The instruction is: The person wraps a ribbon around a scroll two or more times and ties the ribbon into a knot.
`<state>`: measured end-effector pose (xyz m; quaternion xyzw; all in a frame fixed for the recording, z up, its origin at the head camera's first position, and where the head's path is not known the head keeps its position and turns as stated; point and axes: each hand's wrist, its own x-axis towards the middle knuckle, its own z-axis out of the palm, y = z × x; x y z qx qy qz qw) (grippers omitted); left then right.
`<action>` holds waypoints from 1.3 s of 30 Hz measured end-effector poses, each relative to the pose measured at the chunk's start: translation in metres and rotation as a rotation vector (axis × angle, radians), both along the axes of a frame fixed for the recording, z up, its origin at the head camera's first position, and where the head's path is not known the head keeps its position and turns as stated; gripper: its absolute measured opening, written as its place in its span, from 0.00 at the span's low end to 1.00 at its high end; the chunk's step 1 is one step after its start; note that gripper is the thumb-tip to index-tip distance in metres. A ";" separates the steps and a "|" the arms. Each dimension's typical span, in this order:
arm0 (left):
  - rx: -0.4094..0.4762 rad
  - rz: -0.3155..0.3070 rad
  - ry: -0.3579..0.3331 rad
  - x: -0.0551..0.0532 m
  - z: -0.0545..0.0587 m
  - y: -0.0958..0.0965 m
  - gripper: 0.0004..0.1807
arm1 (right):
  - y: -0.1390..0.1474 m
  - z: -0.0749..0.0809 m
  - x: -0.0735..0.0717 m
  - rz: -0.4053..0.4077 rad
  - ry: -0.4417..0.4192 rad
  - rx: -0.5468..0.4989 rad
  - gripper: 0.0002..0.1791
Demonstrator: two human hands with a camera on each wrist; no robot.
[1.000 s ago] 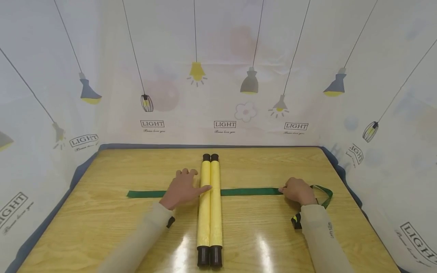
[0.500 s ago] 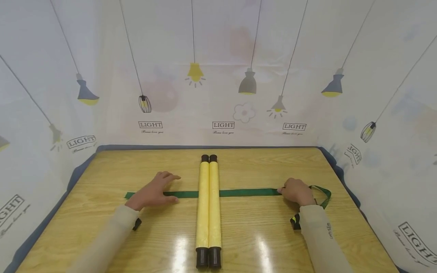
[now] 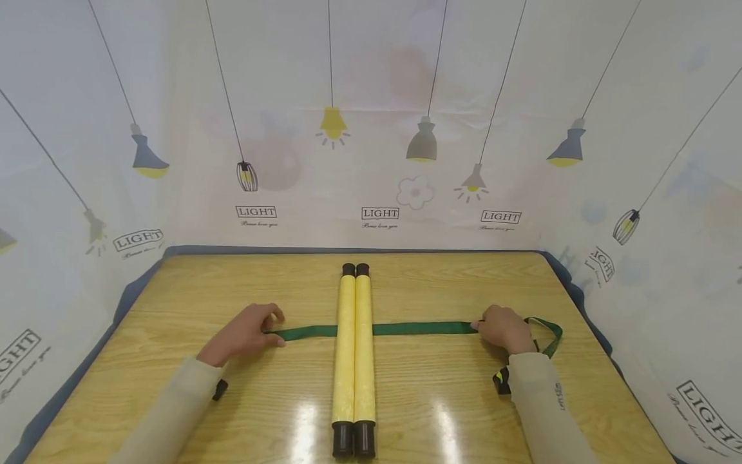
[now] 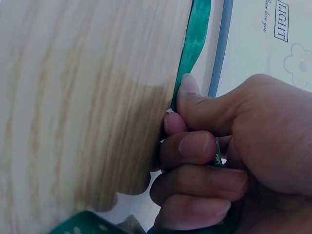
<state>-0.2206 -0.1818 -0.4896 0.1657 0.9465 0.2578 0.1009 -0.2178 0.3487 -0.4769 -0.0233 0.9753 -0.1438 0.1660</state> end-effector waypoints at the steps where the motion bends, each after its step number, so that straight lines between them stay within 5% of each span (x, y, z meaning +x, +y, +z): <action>1: 0.011 0.015 -0.024 0.001 0.001 0.000 0.20 | -0.001 0.000 0.000 0.004 0.004 0.001 0.21; 6: -0.007 0.052 -0.078 0.005 0.004 0.001 0.11 | -0.003 -0.003 0.001 0.000 0.001 -0.012 0.24; 13: 0.023 0.003 -0.066 0.005 0.001 -0.006 0.06 | 0.002 -0.009 0.006 0.017 0.058 -0.035 0.24; 24: 0.085 0.034 -0.030 0.003 -0.004 -0.029 0.05 | 0.017 -0.011 0.010 0.062 0.055 -0.169 0.19; 39: -0.005 0.129 0.039 0.000 0.014 -0.079 0.10 | 0.032 0.003 0.014 0.069 0.150 -0.012 0.21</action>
